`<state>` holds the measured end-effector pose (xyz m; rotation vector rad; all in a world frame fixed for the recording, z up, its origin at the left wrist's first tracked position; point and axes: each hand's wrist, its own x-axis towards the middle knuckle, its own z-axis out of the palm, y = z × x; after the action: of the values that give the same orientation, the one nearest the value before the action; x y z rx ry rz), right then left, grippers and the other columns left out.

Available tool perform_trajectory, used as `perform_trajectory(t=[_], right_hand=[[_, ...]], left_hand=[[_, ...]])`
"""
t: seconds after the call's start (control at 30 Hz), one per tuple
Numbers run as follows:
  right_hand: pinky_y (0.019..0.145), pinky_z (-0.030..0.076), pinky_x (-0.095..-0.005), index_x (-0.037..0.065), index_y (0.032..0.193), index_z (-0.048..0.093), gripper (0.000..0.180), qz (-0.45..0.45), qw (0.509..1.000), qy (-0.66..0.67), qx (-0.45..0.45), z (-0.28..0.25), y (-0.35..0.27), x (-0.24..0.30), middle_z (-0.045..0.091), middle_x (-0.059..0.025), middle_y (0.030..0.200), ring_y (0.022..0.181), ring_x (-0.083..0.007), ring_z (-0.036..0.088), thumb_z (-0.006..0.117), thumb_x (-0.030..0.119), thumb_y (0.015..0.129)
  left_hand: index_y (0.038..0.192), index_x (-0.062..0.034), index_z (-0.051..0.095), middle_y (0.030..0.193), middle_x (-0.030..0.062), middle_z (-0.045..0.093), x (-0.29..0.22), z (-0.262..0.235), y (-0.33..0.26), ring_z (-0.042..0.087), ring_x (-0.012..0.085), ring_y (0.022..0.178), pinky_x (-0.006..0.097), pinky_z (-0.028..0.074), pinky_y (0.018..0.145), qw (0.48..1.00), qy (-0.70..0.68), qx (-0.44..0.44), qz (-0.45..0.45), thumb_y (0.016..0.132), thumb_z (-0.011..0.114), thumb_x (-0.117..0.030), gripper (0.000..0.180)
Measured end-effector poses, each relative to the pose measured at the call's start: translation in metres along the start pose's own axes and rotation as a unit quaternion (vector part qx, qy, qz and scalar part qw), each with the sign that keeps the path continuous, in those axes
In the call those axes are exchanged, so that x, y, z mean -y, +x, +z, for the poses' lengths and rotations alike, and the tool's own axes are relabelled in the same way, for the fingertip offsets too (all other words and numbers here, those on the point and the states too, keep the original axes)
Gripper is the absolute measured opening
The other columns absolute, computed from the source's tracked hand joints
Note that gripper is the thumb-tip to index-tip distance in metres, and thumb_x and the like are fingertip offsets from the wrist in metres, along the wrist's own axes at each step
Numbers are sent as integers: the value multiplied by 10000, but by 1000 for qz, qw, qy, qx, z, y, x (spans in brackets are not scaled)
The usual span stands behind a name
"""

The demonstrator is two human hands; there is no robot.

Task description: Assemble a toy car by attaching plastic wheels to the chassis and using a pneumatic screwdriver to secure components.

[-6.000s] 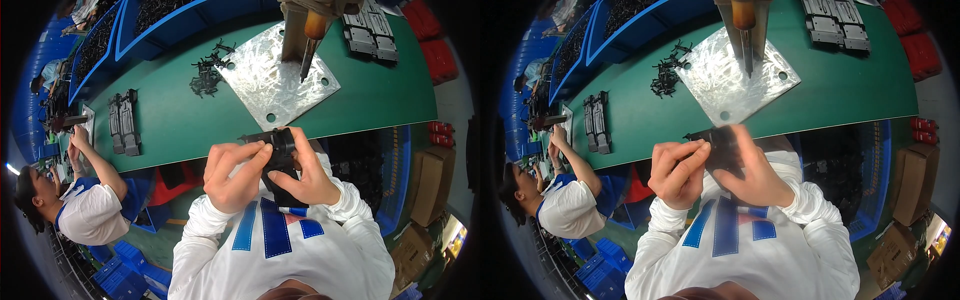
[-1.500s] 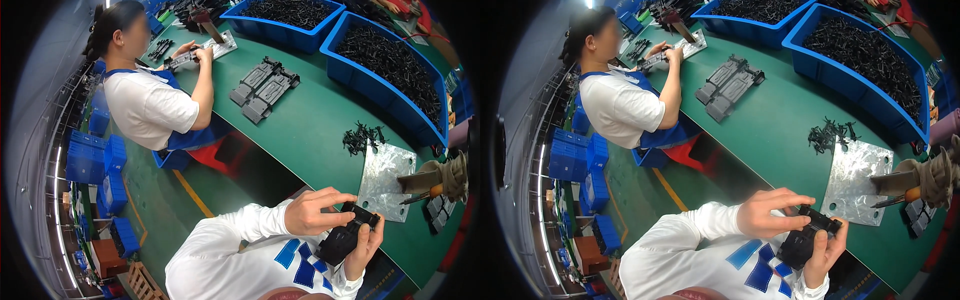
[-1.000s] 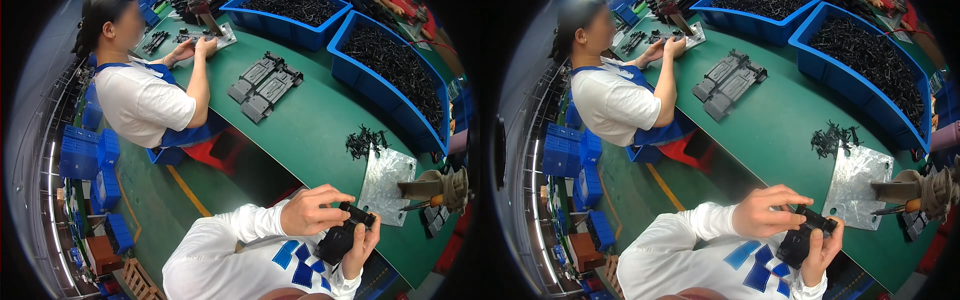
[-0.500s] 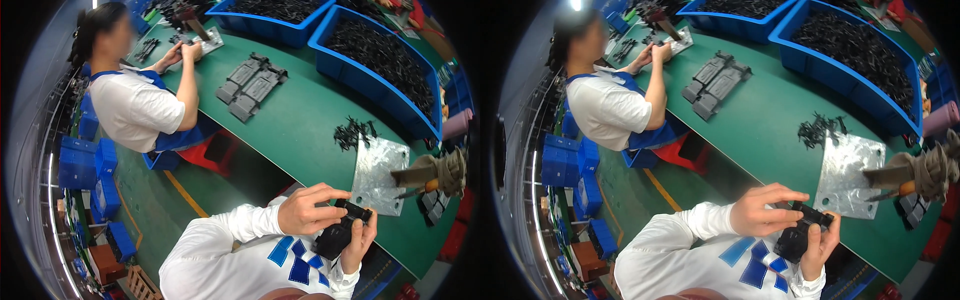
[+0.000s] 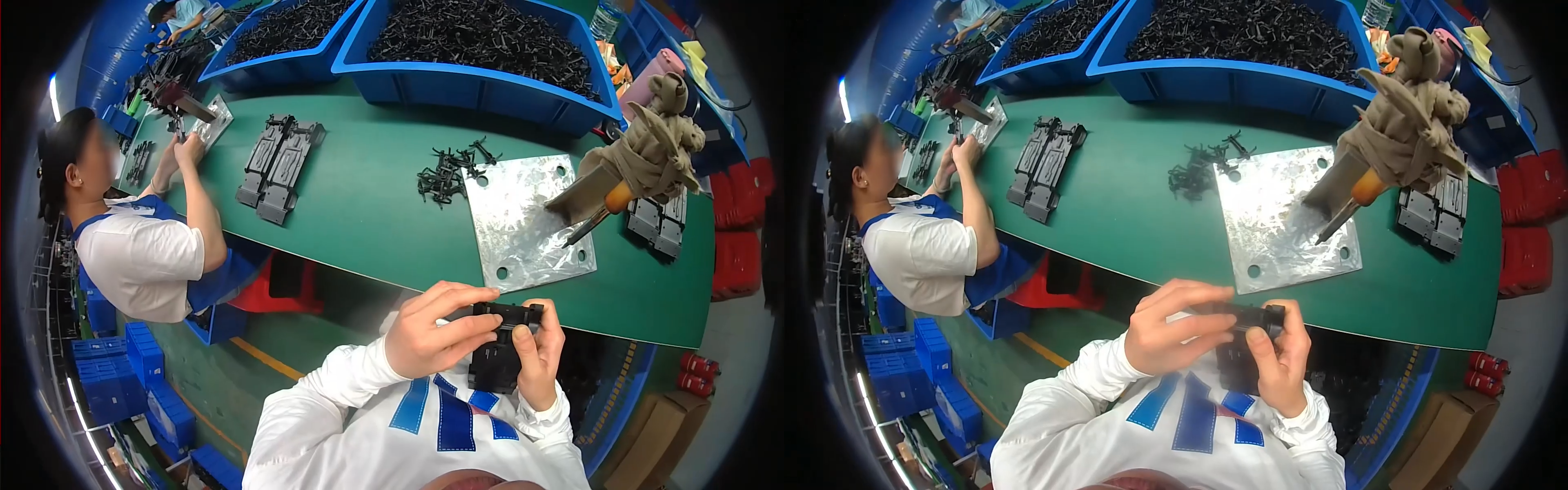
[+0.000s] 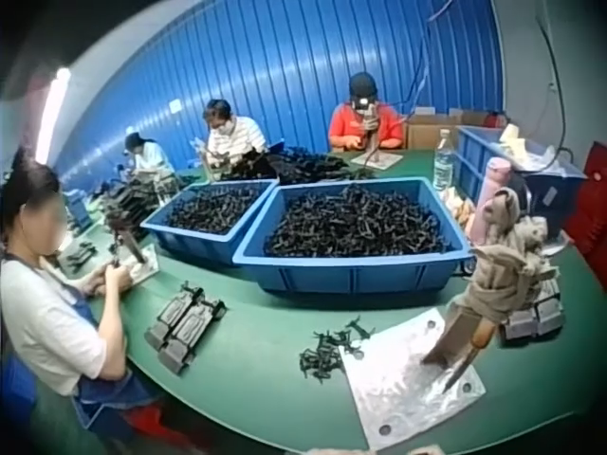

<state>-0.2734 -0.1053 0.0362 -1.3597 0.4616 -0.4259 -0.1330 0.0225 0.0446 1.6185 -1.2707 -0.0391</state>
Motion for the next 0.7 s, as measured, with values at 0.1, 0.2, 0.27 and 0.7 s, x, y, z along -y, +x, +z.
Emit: perform_trajectory(t=[0.1, 0.2, 0.27, 0.7], right_hand=[[627, 361, -207, -3, 1082, 483, 312, -11, 1000, -8, -8, -6, -3, -5, 516, -6, 878, 732, -50, 429, 626, 241, 949], [629, 356, -206, -2, 1079, 484, 316, -8, 1000, -5, -18, -7, -5, -4, 511, -4, 877, 729, -52, 424, 630, 243, 943], [632, 356, -205, -2, 1077, 484, 318, -3, 1000, -5, -15, -9, -6, -4, 510, -3, 878, 732, -52, 423, 631, 246, 941], [657, 366, -206, 2, 1069, 485, 329, 4, 1000, -7, -11, -6, -5, -3, 511, -4, 874, 748, -55, 432, 632, 269, 945]], left_hand=[[932, -47, 731, 1095, 137, 674, -4, 4, -1, 666, 286, 884, 348, 550, 737, 1000, 0, 2, -1, 600, 837, -18, 350], [938, -44, 730, 1102, 138, 671, -5, 9, -2, 666, 284, 881, 348, 548, 729, 1000, -3, 4, -5, 602, 837, -21, 353], [940, -43, 729, 1107, 139, 670, -5, 10, -3, 665, 284, 879, 348, 546, 726, 1000, -4, 3, -8, 604, 836, -21, 354], [967, -55, 718, 1141, 109, 650, 0, 7, -6, 640, 266, 876, 337, 537, 728, 1000, -14, 4, 11, 682, 784, -55, 292]])
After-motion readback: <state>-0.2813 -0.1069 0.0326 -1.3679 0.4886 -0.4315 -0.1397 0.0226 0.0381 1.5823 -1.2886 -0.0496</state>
